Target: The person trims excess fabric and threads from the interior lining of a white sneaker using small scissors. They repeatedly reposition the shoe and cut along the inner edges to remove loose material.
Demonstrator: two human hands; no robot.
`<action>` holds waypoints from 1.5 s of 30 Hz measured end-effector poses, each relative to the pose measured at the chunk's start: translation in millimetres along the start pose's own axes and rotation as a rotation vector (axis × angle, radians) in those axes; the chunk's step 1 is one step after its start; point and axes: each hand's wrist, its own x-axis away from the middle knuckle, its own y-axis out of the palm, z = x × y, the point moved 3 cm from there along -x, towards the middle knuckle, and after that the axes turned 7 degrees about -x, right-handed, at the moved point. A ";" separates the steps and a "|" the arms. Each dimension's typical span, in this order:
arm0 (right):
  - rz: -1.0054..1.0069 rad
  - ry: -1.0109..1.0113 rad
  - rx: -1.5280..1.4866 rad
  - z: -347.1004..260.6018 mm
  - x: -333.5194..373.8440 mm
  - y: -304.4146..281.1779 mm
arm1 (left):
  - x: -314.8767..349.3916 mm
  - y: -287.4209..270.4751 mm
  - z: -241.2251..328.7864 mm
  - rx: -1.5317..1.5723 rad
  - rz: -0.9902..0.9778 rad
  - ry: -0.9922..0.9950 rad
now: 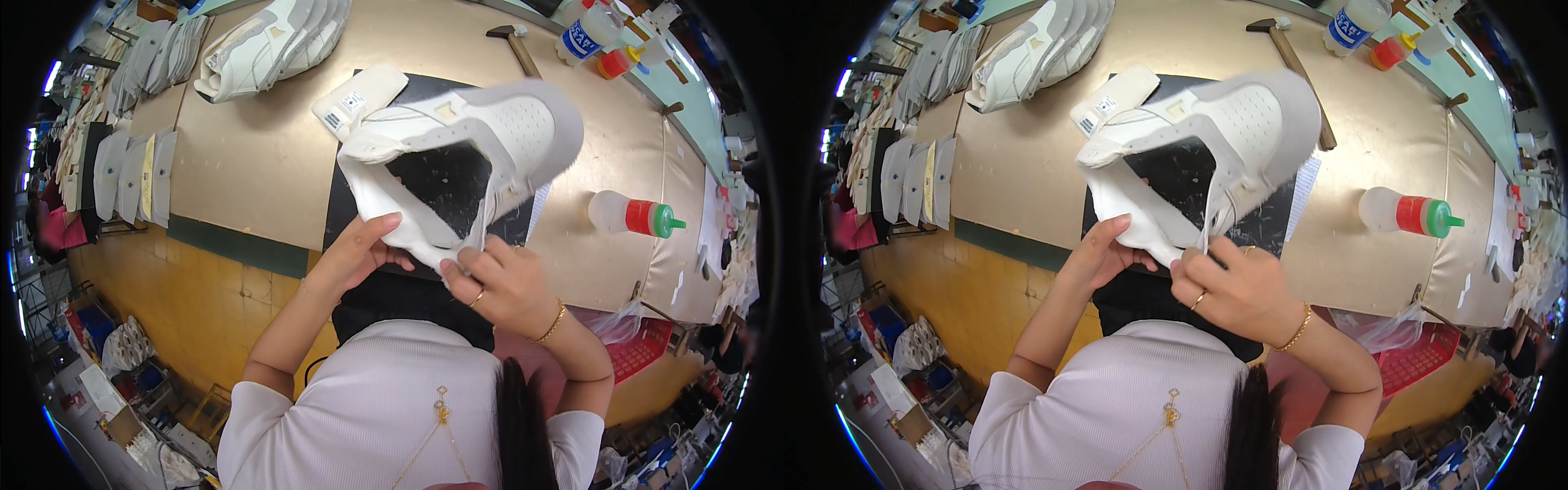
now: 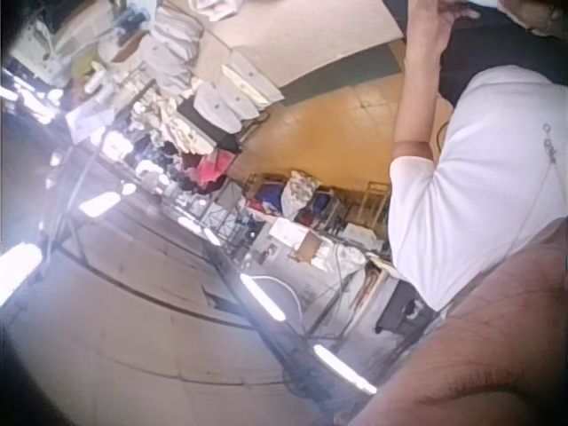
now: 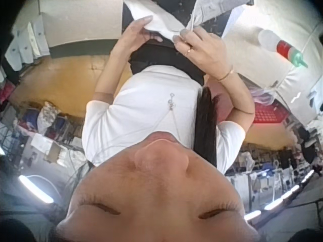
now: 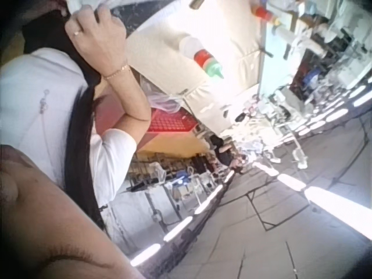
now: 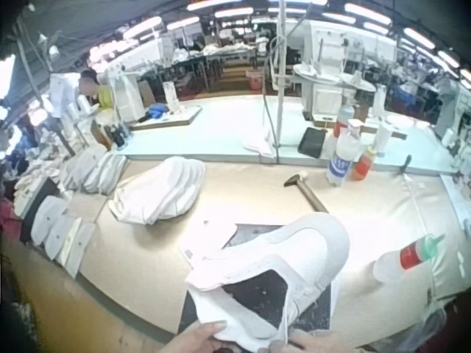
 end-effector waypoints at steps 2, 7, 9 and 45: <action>0.026 0.044 -0.053 5.9 4.9 -4.2 | -0.7 5.4 2.5 0.069 0.005 0.018; 0.200 0.191 -0.069 20.1 20.7 -8.7 | -0.8 19.9 12.0 0.110 -0.022 0.120; 0.211 0.226 -0.102 21.1 27.9 -6.7 | -0.4 23.0 14.2 0.117 -0.003 0.117; 0.385 0.620 -0.915 54.4 9.9 -37.4 | -10.6 102.7 78.5 -1.165 0.057 0.883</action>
